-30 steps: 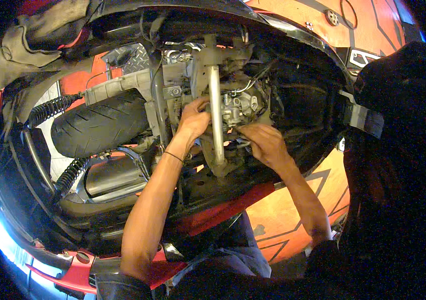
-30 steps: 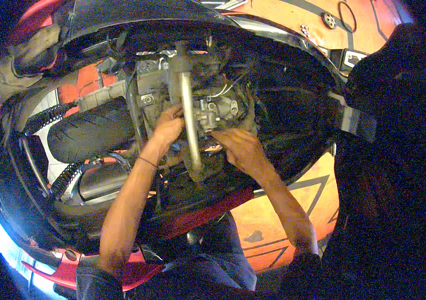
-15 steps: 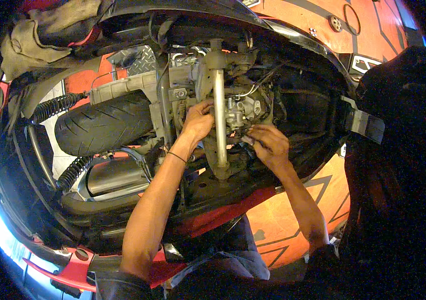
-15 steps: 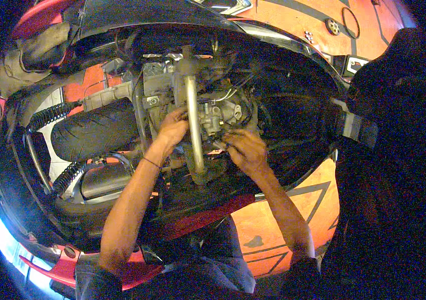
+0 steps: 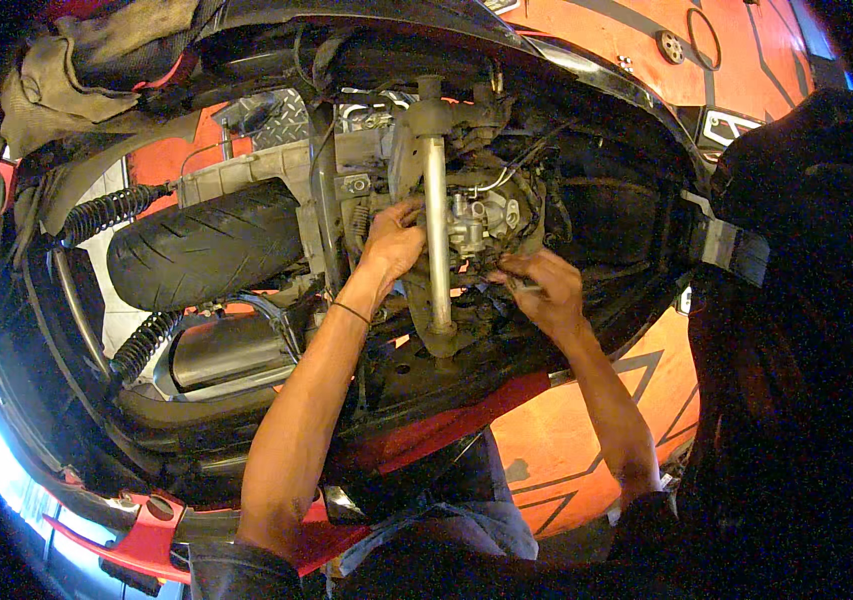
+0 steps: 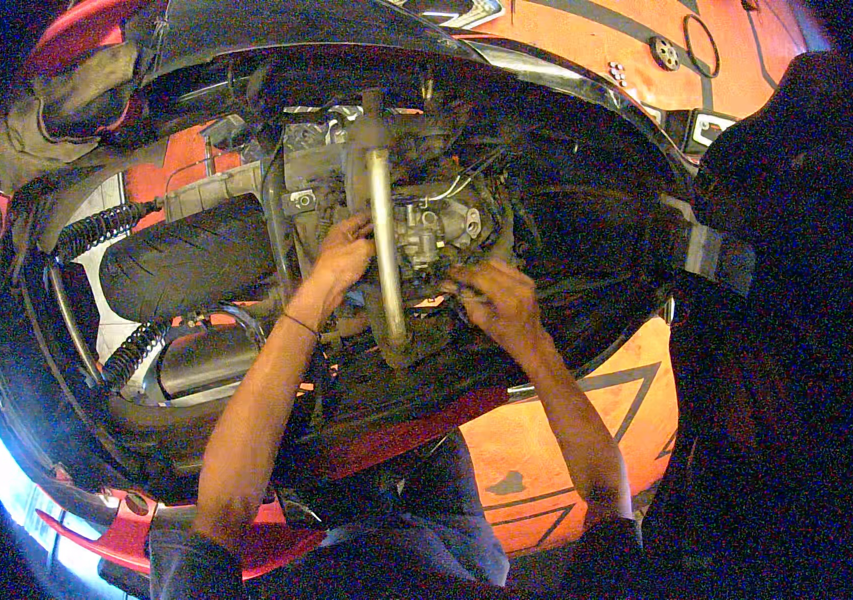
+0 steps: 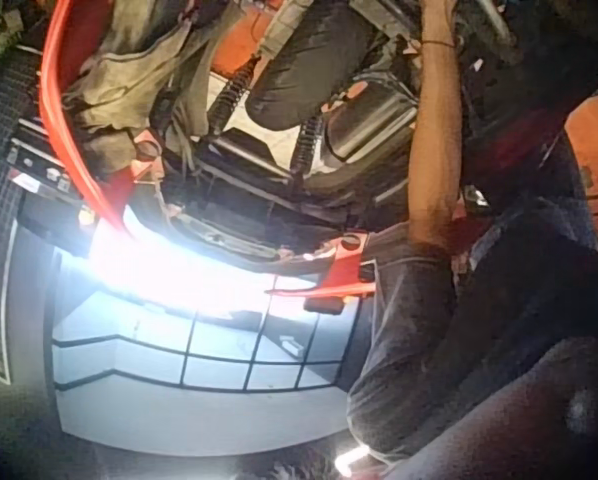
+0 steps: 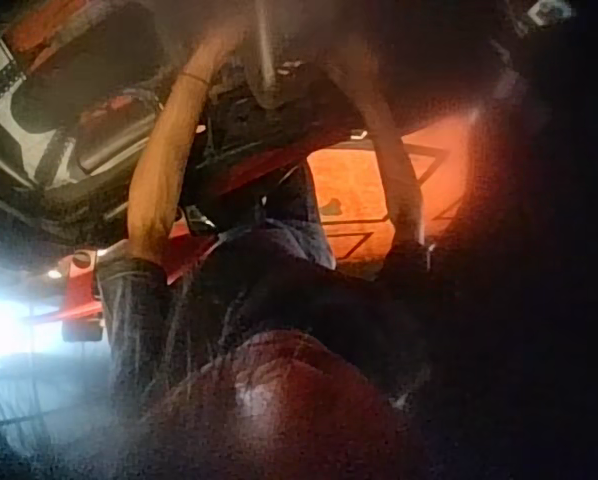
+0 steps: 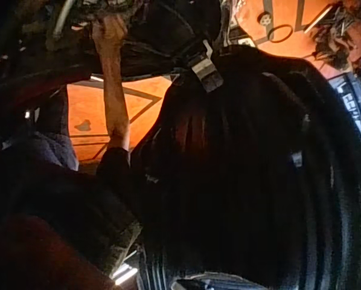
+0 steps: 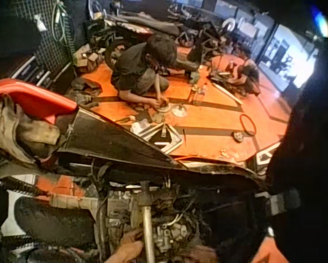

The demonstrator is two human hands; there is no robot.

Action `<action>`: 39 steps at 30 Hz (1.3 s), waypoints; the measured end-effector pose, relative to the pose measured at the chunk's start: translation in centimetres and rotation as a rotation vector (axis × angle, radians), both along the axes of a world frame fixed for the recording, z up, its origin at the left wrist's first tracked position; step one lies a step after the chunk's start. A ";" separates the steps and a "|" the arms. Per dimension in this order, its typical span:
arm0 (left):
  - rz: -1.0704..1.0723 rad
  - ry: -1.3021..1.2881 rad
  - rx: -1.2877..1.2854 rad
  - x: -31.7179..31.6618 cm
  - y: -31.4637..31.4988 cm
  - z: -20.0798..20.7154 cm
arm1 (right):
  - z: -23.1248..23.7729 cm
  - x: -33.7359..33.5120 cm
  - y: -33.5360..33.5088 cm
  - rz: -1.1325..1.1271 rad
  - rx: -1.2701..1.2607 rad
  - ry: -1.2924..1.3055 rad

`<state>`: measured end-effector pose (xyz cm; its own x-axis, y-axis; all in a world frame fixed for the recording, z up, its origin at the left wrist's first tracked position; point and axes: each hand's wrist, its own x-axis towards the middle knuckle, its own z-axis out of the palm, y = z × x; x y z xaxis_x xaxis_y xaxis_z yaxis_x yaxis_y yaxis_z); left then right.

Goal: The person works on the internal components of a motorcycle engine by hand, manipulating wires and small mechanical parts. They use a cloth to wipe down engine surfaces and handle a small circular component before reattaching parts.

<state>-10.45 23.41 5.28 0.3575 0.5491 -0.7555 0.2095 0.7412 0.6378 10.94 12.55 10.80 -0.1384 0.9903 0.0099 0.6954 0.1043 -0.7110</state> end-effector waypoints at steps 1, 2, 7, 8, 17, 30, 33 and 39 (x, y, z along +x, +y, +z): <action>-0.007 -0.013 -0.024 -0.3 0.1 -0.1 | -0.1 -0.1 0.3 -0.016 -0.018 -0.002; -0.001 -0.007 0.007 -0.5 -0.1 -0.6 | -0.3 -0.3 0.6 0.005 0.008 -0.013; 0.003 0.036 -0.024 0.3 0.2 1.6 | 0.8 -0.9 1.7 0.142 0.022 0.007; -0.015 0.051 -0.036 0.2 0.3 1.7 | 1.1 -1.0 1.5 0.147 -0.023 -0.006; -0.020 0.062 0.065 -0.3 0.0 0.6 | 1.1 -1.4 2.7 0.093 0.009 -0.080; -0.032 0.043 0.036 -0.6 -0.1 -0.5 | 0.4 -1.3 2.0 0.040 0.031 -0.016; -0.019 0.040 -0.008 -0.3 -0.2 -0.3 | 1.1 -1.5 2.0 0.128 0.101 -0.177; -0.036 0.001 0.052 -0.6 -0.4 -1.8 | 1.2 -1.2 2.5 0.428 0.230 -0.498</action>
